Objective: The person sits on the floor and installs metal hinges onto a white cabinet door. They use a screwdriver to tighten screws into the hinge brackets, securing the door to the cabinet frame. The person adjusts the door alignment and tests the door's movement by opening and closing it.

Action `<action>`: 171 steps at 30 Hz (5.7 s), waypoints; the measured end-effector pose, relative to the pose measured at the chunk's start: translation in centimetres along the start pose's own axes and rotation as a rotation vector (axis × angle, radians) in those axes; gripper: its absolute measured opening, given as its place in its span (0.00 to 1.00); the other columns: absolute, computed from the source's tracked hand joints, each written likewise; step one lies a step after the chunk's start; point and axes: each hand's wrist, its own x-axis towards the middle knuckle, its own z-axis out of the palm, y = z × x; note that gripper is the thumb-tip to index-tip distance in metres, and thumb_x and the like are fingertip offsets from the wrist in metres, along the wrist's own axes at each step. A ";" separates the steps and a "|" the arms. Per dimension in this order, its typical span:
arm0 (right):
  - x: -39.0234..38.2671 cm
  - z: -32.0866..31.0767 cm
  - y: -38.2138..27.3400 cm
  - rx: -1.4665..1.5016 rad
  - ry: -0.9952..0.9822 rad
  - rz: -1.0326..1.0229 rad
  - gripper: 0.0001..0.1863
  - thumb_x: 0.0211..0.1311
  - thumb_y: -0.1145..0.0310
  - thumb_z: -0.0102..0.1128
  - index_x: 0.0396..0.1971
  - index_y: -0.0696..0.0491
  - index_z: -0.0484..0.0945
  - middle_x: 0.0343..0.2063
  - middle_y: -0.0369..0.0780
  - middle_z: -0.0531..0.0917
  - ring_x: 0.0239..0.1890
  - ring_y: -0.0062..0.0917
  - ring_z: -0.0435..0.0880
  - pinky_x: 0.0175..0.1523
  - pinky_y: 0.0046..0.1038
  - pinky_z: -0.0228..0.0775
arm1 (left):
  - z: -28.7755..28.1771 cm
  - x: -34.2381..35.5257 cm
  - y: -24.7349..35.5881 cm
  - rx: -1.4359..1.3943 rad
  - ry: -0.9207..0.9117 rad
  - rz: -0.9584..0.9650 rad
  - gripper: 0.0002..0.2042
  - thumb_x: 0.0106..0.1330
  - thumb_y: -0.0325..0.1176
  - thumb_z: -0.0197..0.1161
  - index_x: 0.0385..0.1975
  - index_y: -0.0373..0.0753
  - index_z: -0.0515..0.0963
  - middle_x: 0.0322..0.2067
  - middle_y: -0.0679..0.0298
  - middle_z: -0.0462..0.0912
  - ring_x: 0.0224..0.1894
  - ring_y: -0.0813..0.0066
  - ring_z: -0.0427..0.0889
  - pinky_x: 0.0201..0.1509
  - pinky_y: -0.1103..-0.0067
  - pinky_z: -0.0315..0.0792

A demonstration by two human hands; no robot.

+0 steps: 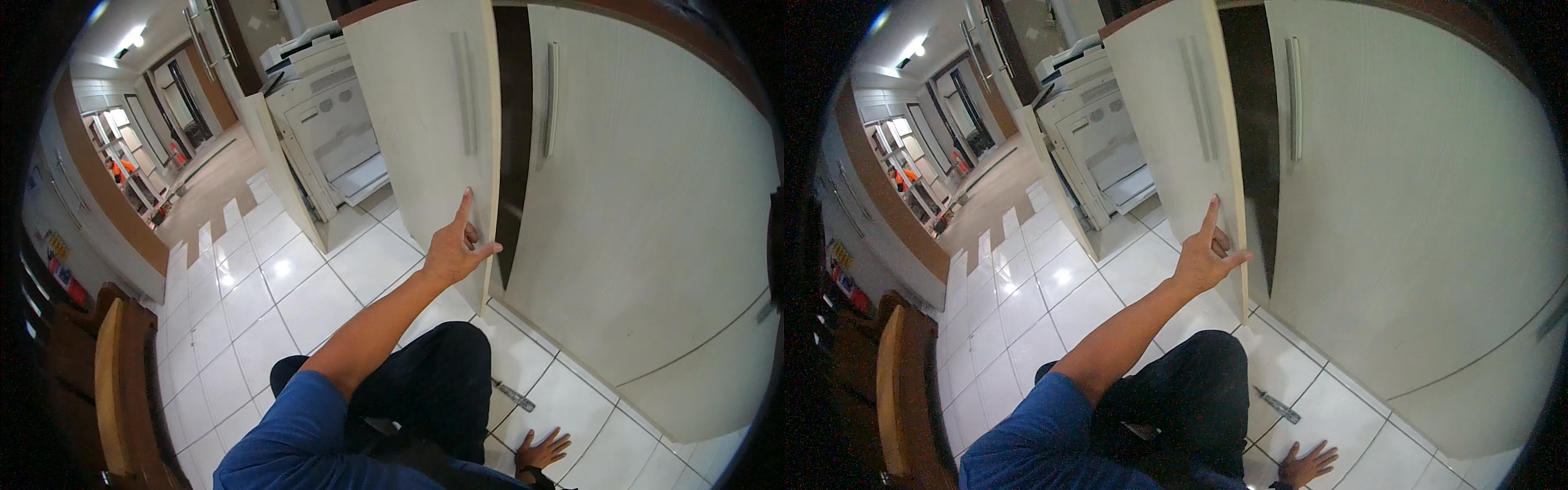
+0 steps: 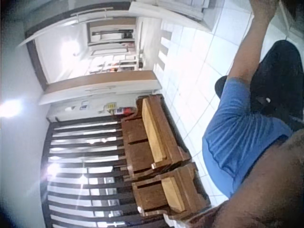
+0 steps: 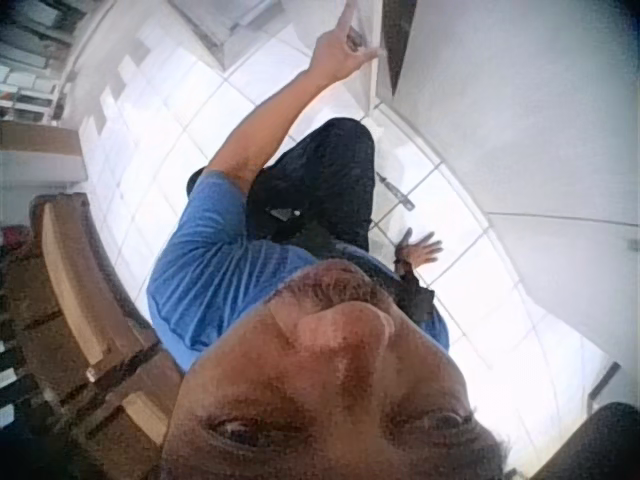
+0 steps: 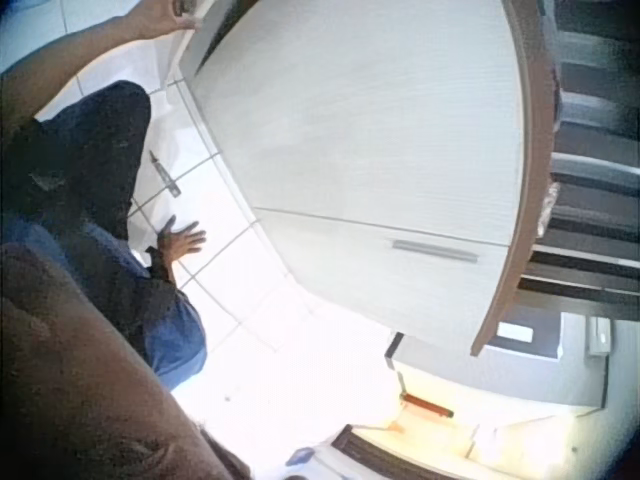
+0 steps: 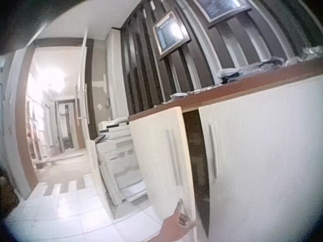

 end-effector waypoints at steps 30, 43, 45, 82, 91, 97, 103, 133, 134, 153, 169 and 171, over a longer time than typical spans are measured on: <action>6.4 5.1 1.1 0.398 0.328 -0.321 0.39 0.61 0.52 0.55 0.63 0.62 0.54 0.60 0.62 0.58 0.65 0.53 0.56 0.67 0.45 0.47 | -5.2 2.7 -10.7 -0.102 0.109 -0.112 0.26 0.56 0.47 0.69 0.51 0.37 0.76 0.32 0.56 0.81 0.26 0.75 0.80 0.31 0.79 0.74; 7.3 4.3 -10.5 0.021 -0.038 -0.733 0.28 0.56 0.57 0.60 0.56 0.52 0.71 0.62 0.54 0.61 0.65 0.48 0.57 0.66 0.44 0.52 | -5.9 -17.4 -27.4 0.074 -0.066 -0.679 0.31 0.55 0.55 0.63 0.48 0.33 0.77 0.35 0.51 0.83 0.35 0.60 0.82 0.43 0.71 0.75; 7.3 4.5 -10.3 0.011 -0.027 -0.748 0.24 0.56 0.59 0.60 0.53 0.50 0.74 0.60 0.52 0.65 0.63 0.47 0.61 0.64 0.44 0.55 | -5.5 -19.0 -28.7 0.082 -0.101 -0.740 0.31 0.55 0.56 0.63 0.49 0.33 0.76 0.35 0.50 0.83 0.39 0.57 0.82 0.48 0.70 0.73; 19.9 7.0 -32.8 1.981 -1.060 -0.174 0.26 0.69 0.57 0.46 0.61 0.53 0.56 0.64 0.45 0.59 0.66 0.39 0.58 0.64 0.40 0.56 | -3.1 -22.7 -28.6 0.221 -0.551 -0.789 0.33 0.57 0.55 0.62 0.55 0.36 0.71 0.39 0.52 0.83 0.45 0.57 0.81 0.52 0.69 0.72; 18.9 6.6 -32.8 2.225 -1.040 0.003 0.23 0.70 0.61 0.44 0.60 0.54 0.56 0.66 0.46 0.55 0.67 0.39 0.55 0.68 0.41 0.50 | -3.0 -23.2 -27.5 0.234 -0.597 -0.839 0.35 0.55 0.58 0.62 0.56 0.36 0.71 0.41 0.50 0.82 0.47 0.56 0.80 0.53 0.71 0.72; 18.6 6.9 -33.5 2.169 -1.035 -0.081 0.29 0.69 0.58 0.42 0.65 0.53 0.49 0.68 0.47 0.51 0.69 0.39 0.52 0.70 0.43 0.43 | -3.2 -24.7 -29.3 0.267 -0.558 -0.816 0.37 0.55 0.59 0.62 0.57 0.35 0.70 0.42 0.49 0.81 0.47 0.57 0.80 0.53 0.72 0.71; 18.4 4.3 -31.7 2.005 -0.996 -0.164 0.37 0.67 0.50 0.44 0.68 0.53 0.44 0.67 0.48 0.52 0.67 0.41 0.56 0.68 0.45 0.46 | -2.5 -24.0 -28.7 0.236 -0.623 -0.800 0.37 0.55 0.60 0.60 0.57 0.35 0.70 0.42 0.50 0.81 0.47 0.56 0.80 0.53 0.70 0.72; 17.0 1.0 -31.5 1.194 -1.065 -0.400 0.57 0.56 0.29 0.42 0.65 0.67 0.42 0.62 0.55 0.61 0.60 0.46 0.65 0.64 0.42 0.57 | -3.2 -19.9 -24.6 0.025 -0.323 -0.591 0.38 0.54 0.63 0.60 0.58 0.40 0.69 0.46 0.49 0.78 0.48 0.54 0.78 0.55 0.67 0.70; 16.9 1.3 -31.3 1.187 -1.082 -0.399 0.55 0.57 0.30 0.42 0.64 0.68 0.43 0.61 0.55 0.63 0.60 0.45 0.66 0.64 0.41 0.57 | -3.6 -18.4 -22.6 -0.055 -0.294 -0.576 0.39 0.54 0.62 0.61 0.60 0.40 0.67 0.49 0.49 0.76 0.48 0.54 0.78 0.55 0.67 0.70; 14.4 0.0 -32.7 0.652 -1.287 -0.597 0.29 0.60 0.53 0.58 0.52 0.60 0.73 0.49 0.46 0.78 0.52 0.34 0.75 0.61 0.33 0.61 | -1.1 -4.8 -3.0 -0.039 0.260 -0.131 0.48 0.50 0.32 0.67 0.67 0.29 0.40 0.65 0.34 0.38 0.67 0.37 0.46 0.69 0.61 0.49; 14.1 4.2 -31.5 0.719 -0.945 -1.195 0.22 0.55 0.62 0.61 0.49 0.56 0.77 0.48 0.46 0.80 0.49 0.35 0.79 0.56 0.35 0.68 | -2.8 -8.3 -7.3 0.020 0.183 -0.160 0.33 0.46 0.22 0.64 0.56 0.29 0.60 0.54 0.39 0.65 0.54 0.43 0.69 0.55 0.66 0.66; 14.5 4.6 -30.2 0.703 -0.735 -1.366 0.22 0.55 0.62 0.61 0.49 0.56 0.77 0.48 0.46 0.80 0.49 0.35 0.79 0.56 0.35 0.69 | -3.7 -8.6 -7.2 0.052 0.261 -0.048 0.18 0.47 0.21 0.62 0.41 0.33 0.71 0.38 0.47 0.75 0.37 0.49 0.76 0.39 0.67 0.70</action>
